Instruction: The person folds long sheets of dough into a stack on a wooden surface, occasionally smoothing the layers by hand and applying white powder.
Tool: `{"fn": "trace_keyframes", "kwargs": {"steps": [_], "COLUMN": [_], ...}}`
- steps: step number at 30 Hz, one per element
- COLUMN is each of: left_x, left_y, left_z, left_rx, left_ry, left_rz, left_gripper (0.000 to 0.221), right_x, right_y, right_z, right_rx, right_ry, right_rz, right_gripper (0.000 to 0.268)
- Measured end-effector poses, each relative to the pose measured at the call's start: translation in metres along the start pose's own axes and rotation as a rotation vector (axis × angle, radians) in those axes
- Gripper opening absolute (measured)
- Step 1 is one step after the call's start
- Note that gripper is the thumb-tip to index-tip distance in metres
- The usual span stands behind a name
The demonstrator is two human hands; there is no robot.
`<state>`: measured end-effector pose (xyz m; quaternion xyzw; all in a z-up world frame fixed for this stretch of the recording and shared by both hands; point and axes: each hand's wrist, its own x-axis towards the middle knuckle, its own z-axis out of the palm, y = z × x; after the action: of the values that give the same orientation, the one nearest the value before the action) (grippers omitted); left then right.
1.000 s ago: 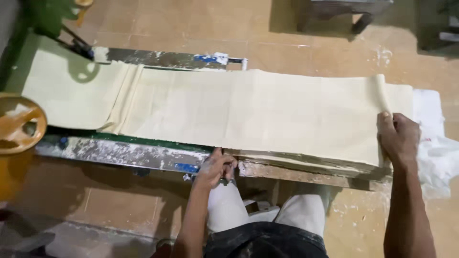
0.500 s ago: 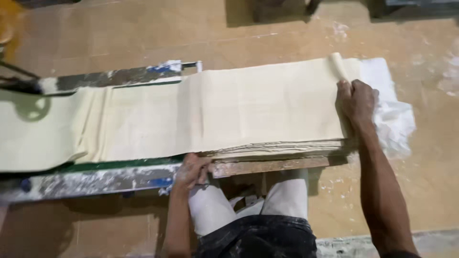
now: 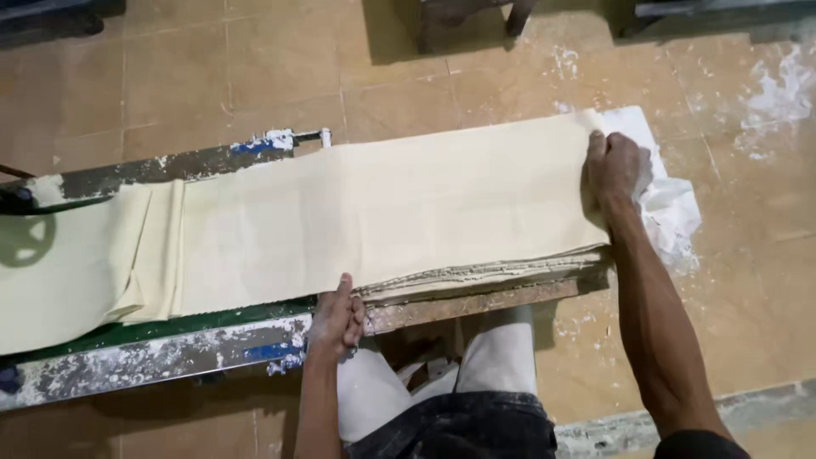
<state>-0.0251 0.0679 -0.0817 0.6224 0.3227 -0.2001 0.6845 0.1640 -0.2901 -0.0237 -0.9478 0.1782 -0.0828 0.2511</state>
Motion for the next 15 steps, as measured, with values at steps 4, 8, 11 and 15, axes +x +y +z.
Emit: {"fn": "trace_keyframes", "kwargs": {"steps": [4,8,11,15], "left_x": [0.004,-0.03,-0.087,-0.085], "left_y": [-0.004,0.023,0.081,0.109], "left_z": [-0.001,-0.003,0.008,0.061], "left_rx": [0.036,-0.041,0.526,0.646], "left_ry": [-0.007,-0.078,-0.016,-0.057], "left_rz": [0.052,0.035,-0.04,0.22], "left_gripper": [0.066,0.066,0.044,0.051], "right_x": [-0.016,-0.042,-0.039,-0.025], "right_y": [-0.016,-0.015,-0.017,-0.024], "right_z": [0.0,-0.013,-0.017,-0.004], "right_rx": [-0.093,-0.333,-0.32,-0.209], "right_ry": [0.059,-0.408,-0.376,-0.389], "right_rz": [-0.212,-0.43,-0.464,-0.334], "right_gripper": [0.028,0.059,0.064,0.067]}}
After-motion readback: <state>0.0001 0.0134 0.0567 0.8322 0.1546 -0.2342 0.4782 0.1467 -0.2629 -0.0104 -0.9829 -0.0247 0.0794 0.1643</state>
